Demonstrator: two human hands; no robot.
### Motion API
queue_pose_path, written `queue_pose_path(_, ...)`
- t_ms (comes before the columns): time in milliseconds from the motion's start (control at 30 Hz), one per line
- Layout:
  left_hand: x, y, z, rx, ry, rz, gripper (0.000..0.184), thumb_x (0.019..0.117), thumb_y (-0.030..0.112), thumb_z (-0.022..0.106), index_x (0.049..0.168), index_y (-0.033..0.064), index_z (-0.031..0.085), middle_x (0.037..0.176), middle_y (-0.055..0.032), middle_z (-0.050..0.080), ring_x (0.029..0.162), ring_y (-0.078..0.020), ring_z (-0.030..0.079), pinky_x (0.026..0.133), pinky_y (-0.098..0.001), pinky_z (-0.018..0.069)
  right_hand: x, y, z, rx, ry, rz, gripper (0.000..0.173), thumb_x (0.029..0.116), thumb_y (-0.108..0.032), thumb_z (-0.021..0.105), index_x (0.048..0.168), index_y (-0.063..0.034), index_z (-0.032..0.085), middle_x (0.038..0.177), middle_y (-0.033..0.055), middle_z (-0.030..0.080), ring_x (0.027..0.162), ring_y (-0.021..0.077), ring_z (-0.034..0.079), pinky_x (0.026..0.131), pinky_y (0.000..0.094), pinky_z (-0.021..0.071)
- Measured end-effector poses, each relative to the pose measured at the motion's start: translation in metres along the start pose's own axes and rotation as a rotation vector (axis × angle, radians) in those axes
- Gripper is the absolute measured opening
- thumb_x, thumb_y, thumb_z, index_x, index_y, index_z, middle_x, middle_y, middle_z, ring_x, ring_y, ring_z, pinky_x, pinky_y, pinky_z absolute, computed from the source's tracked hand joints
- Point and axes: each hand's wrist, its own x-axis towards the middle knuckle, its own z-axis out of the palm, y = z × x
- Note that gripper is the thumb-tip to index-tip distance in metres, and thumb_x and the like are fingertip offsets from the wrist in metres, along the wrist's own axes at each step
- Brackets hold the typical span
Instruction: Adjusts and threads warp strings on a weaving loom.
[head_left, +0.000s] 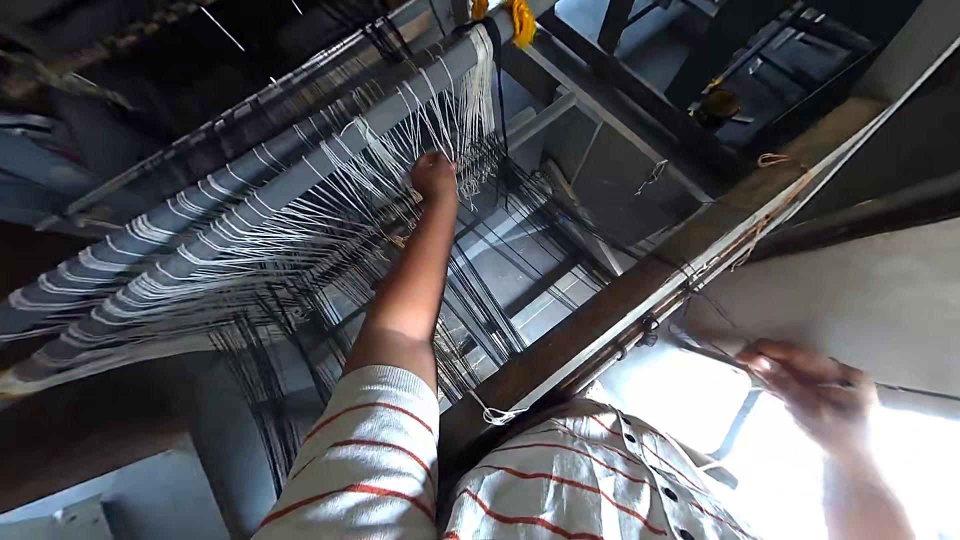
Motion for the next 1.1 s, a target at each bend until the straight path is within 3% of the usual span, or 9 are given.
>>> queue_pose_path(233, -0.001, -0.002, 0.000, 0.147, -0.039, 0.032, 0.026, 0.1024, 0.014, 0.054, 0.113, -0.0055, 0.068, 0.095, -0.0161, 0.071, 0.082, -0.0200, 0.068, 0.081, -0.0372, 0.0566, -0.015, -0.001, -0.025, -0.075, 0.038, -0.060, 0.011, 0.0995, -0.030, 0.066, 0.102, -0.0311, 0.077, 0.092, -0.0238, 0.071, 0.078, -0.0121, 0.061, 0.070, 0.0068, 0.0495)
queue_pose_path(333, -0.003, -0.001, -0.001, 0.154, -0.059, 0.026, 0.026, 0.1033, 0.013, 0.053, 0.114, -0.0064, 0.067, 0.100, -0.0174, 0.071, 0.088, -0.0218, 0.070, 0.085, -0.0383, 0.0572, -0.015, 0.002, -0.028, -0.115, 0.067, -0.077, 0.010, 0.0983, -0.029, 0.067, 0.099, -0.0283, 0.077, 0.089, -0.0232, 0.070, 0.076, -0.0122, 0.060, 0.068, 0.0065, 0.0487)
queue_pose_path(500, -0.003, -0.002, -0.005, 0.192, -0.077, 0.049, 0.020, 0.0978, 0.008, 0.059, 0.109, -0.0064, 0.069, 0.098, -0.0176, 0.072, 0.086, -0.0216, 0.071, 0.084, -0.0383, 0.0581, -0.014, 0.006, -0.033, -0.208, 0.101, -0.124, 0.013, 0.0979, -0.028, 0.067, 0.090, -0.0195, 0.075, 0.085, -0.0192, 0.067, 0.080, -0.0112, 0.060, 0.074, 0.0079, 0.0486)
queue_pose_path(733, -0.011, -0.003, -0.022, 0.289, -0.115, 0.078, 0.022, 0.0965, 0.008, 0.061, 0.114, -0.0025, 0.068, 0.105, -0.0181, 0.071, 0.092, -0.0266, 0.071, 0.082, -0.0462, 0.0592, -0.016, 0.003, -0.043, -0.210, 0.135, -0.135, 0.010, 0.0982, -0.027, 0.067, 0.095, -0.0235, 0.076, 0.101, -0.0188, 0.065, 0.096, -0.0078, 0.059, 0.083, 0.0098, 0.0485)
queue_pose_path(900, -0.012, -0.001, -0.025, 0.341, -0.119, 0.045, 0.028, 0.0987, 0.011, 0.058, 0.122, -0.0034, 0.065, 0.113, -0.0216, 0.069, 0.100, -0.0310, 0.070, 0.086, -0.0504, 0.0589, -0.020, 0.004, -0.055, -0.159, 0.144, -0.125, 0.010, 0.1002, -0.028, 0.065, 0.099, -0.0240, 0.074, 0.109, -0.0179, 0.064, 0.089, -0.0089, 0.058, 0.072, 0.0077, 0.0468)
queue_pose_path(1100, -0.017, 0.007, -0.033, 0.321, -0.113, 0.005, 0.029, 0.0976, 0.009, 0.059, 0.122, -0.0058, 0.063, 0.114, -0.0239, 0.067, 0.094, -0.0309, 0.071, 0.081, -0.0485, 0.0606, -0.024, 0.010, -0.067, -0.112, 0.125, -0.115, 0.011, 0.1010, -0.031, 0.064, 0.101, -0.0254, 0.073, 0.112, -0.0179, 0.065, 0.089, -0.0083, 0.060, 0.070, 0.0080, 0.0475)
